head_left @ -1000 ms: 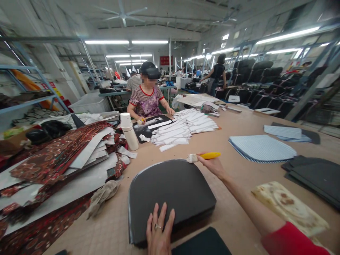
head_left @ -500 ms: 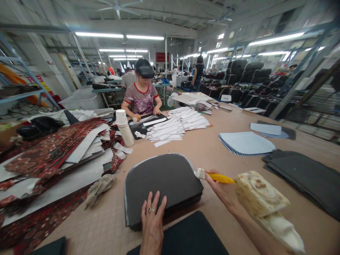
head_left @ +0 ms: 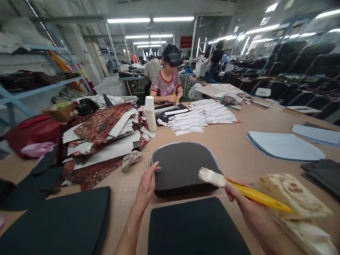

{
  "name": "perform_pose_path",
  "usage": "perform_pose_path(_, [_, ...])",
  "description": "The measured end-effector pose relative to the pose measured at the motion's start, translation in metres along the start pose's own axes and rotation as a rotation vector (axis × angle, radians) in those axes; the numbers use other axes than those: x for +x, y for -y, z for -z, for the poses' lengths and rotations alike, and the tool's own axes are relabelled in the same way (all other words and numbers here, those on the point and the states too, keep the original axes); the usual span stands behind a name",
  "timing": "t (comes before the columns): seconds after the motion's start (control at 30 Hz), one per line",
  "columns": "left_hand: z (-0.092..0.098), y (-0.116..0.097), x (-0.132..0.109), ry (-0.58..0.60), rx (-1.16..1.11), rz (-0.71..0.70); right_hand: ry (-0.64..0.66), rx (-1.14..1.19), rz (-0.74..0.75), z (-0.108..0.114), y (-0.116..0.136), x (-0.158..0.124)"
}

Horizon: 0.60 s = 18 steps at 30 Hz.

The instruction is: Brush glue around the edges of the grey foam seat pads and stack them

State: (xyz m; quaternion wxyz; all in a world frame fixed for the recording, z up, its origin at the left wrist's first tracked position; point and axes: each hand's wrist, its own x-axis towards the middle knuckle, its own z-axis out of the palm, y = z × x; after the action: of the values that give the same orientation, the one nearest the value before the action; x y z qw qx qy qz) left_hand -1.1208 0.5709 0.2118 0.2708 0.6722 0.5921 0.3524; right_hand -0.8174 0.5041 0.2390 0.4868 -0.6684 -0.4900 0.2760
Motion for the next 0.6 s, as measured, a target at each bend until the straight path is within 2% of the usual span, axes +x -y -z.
perform_pose_path(0.1, [0.017, 0.019, 0.000, 0.077, -0.053, 0.025, 0.216, 0.167, -0.102, -0.055, 0.025, -0.012])
perform_pose_path(0.2, [0.015, 0.029, -0.002, 0.105, -0.063, 0.004, 0.305, 0.239, -0.119, -0.108, 0.044, -0.028])
perform_pose_path(0.27, [0.013, 0.031, -0.003, 0.116, -0.067, -0.008, 0.345, 0.270, -0.083, -0.129, 0.048, -0.034])
perform_pose_path(0.37, [0.010, 0.033, -0.004, 0.110, -0.066, -0.014, 0.368, 0.253, -0.047, -0.131, 0.043, -0.034])
perform_pose_path(0.5, [0.007, 0.036, -0.005, 0.086, -0.058, -0.010, 0.265, 0.168, -0.023, -0.116, 0.040, -0.029])
perform_pose_path(0.6, [0.007, 0.037, -0.005, 0.083, -0.041, -0.024, 0.345, 0.266, -0.006, -0.125, 0.046, -0.031])
